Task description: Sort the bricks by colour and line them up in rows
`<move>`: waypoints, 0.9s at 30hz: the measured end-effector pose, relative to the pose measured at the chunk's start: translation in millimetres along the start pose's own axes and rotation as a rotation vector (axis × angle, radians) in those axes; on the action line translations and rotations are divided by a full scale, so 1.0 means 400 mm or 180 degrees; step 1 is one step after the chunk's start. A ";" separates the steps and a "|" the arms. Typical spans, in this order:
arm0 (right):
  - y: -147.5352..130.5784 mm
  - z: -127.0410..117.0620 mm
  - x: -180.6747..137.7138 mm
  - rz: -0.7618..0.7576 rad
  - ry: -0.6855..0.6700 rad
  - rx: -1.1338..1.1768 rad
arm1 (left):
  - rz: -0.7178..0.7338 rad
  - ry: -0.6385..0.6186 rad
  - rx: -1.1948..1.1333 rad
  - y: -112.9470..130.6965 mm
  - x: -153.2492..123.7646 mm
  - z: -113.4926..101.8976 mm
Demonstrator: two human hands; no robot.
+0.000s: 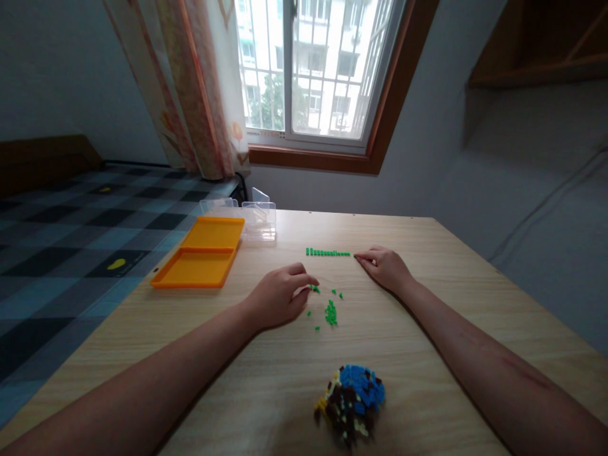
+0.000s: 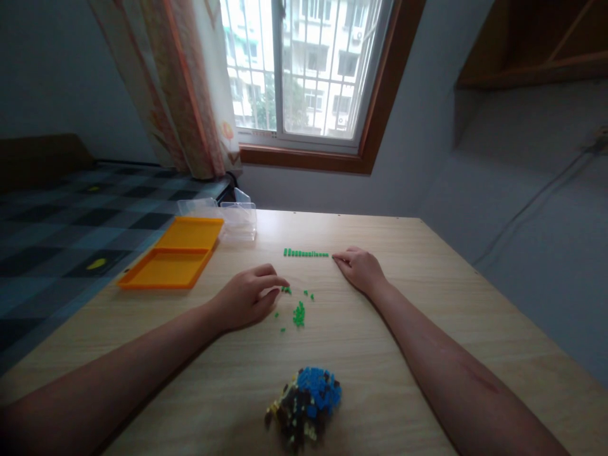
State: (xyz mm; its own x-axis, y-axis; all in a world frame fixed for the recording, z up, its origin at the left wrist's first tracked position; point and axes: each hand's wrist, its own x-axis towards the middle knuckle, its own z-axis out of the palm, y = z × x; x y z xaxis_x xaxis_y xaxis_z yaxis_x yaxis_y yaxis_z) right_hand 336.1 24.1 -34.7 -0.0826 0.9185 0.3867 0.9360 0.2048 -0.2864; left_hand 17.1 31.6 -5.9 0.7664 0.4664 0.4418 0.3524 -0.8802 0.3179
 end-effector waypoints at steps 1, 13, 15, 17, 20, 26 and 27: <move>0.001 0.000 0.002 -0.0003 -0.0008 -0.0036 | -0.0002 -0.0009 -0.0006 0.000 0.000 0.000; -0.009 -0.004 0.002 -0.0048 -0.0109 -0.0279 | -0.0132 0.0028 -0.0030 0.009 0.001 -0.005; -0.010 -0.005 0.003 -0.0067 -0.0121 -0.0263 | -0.0154 0.0044 -0.0026 0.011 0.000 -0.007; -0.010 -0.006 0.003 -0.0086 -0.0134 -0.0253 | -0.0178 0.0045 -0.0024 0.012 0.000 -0.008; -0.011 -0.006 0.002 -0.0091 -0.0122 -0.0235 | -0.0213 0.0035 -0.0035 0.013 -0.001 -0.009; -0.011 -0.005 -0.001 -0.0027 -0.0079 -0.0312 | -0.0226 0.0043 -0.0048 0.011 0.000 -0.006; -0.011 -0.004 -0.001 -0.0025 -0.0095 -0.0313 | -0.0224 0.0033 -0.0043 0.012 0.000 -0.006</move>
State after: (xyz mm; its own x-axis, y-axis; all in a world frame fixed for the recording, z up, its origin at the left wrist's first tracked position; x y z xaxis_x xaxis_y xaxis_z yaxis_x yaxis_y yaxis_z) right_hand 332.6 22.1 -32.1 -0.0988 0.9269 0.3620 0.9642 0.1791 -0.1956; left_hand 17.4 27.7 -2.4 0.7343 0.5281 0.4264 0.3981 -0.8439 0.3597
